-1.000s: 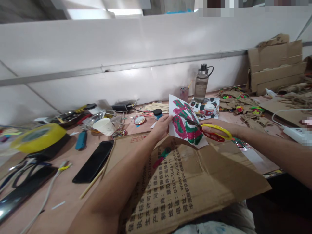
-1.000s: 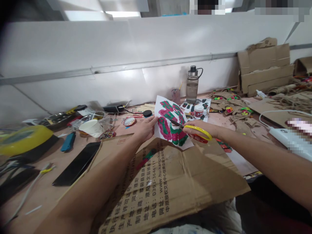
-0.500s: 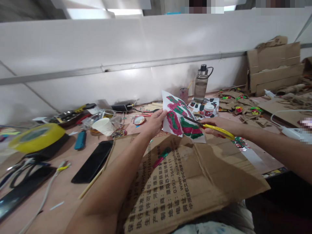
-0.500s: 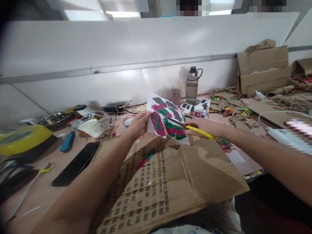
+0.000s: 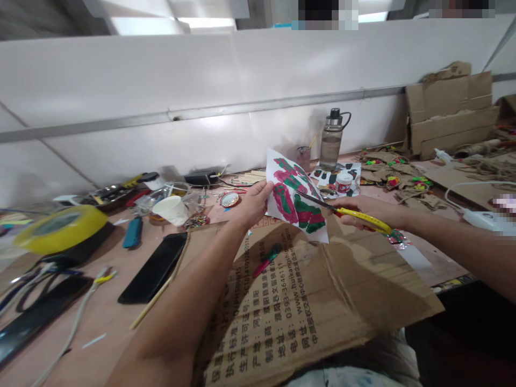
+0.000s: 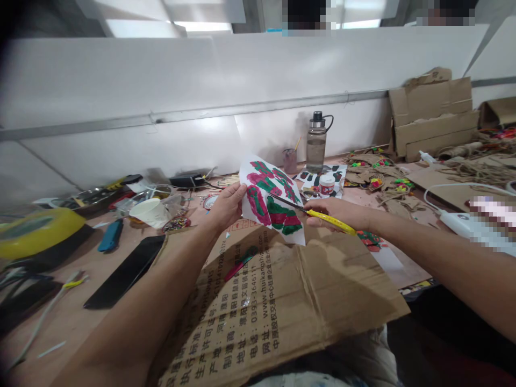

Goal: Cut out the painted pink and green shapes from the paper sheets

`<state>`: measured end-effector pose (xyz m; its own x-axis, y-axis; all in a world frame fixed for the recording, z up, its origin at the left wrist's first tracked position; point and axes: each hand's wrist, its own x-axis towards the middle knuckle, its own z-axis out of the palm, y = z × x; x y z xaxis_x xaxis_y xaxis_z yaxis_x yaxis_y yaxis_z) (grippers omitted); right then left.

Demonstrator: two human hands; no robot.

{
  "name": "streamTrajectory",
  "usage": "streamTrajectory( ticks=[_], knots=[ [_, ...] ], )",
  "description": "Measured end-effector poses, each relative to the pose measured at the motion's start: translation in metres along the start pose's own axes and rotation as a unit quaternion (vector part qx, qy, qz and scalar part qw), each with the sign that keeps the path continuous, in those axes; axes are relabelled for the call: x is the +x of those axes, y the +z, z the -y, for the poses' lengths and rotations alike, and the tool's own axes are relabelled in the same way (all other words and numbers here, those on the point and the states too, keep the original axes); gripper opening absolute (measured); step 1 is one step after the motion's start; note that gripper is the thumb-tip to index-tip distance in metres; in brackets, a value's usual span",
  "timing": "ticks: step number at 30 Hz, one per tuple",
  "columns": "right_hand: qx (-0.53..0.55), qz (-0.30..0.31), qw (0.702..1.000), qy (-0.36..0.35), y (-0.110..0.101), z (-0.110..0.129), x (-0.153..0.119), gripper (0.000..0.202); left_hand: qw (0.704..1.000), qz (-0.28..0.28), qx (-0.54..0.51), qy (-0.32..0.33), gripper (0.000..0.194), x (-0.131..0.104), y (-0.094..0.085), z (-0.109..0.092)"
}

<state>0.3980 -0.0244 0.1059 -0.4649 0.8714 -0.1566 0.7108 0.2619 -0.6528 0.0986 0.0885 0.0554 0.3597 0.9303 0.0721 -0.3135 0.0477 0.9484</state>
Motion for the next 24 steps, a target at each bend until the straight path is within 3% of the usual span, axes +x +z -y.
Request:
streamTrajectory(
  ticks=[7, 12, 18, 24],
  knots=[
    [0.070, 0.015, 0.997, 0.006, 0.004, -0.005, 0.002, 0.066, 1.000, 0.020, 0.015, 0.010, 0.046, 0.001, 0.001, 0.000],
    [0.057, 0.013, 0.998, -0.019, 0.004, 0.009, 0.003, 0.061, 0.998, 0.035, 0.039, 0.018, 0.051, 0.005, -0.004, 0.007],
    [0.104, -0.002, 0.994, 0.041, 0.010, 0.020, 0.004, 0.065, 0.996, 0.053, 0.065, 0.032, 0.055, 0.009, -0.002, 0.020],
    [0.131, -0.022, 0.988, 0.074, 0.016, 0.016, 0.008, 0.061, 0.995, 0.059, 0.077, 0.025, 0.052, 0.004, 0.006, 0.016]
  ],
)
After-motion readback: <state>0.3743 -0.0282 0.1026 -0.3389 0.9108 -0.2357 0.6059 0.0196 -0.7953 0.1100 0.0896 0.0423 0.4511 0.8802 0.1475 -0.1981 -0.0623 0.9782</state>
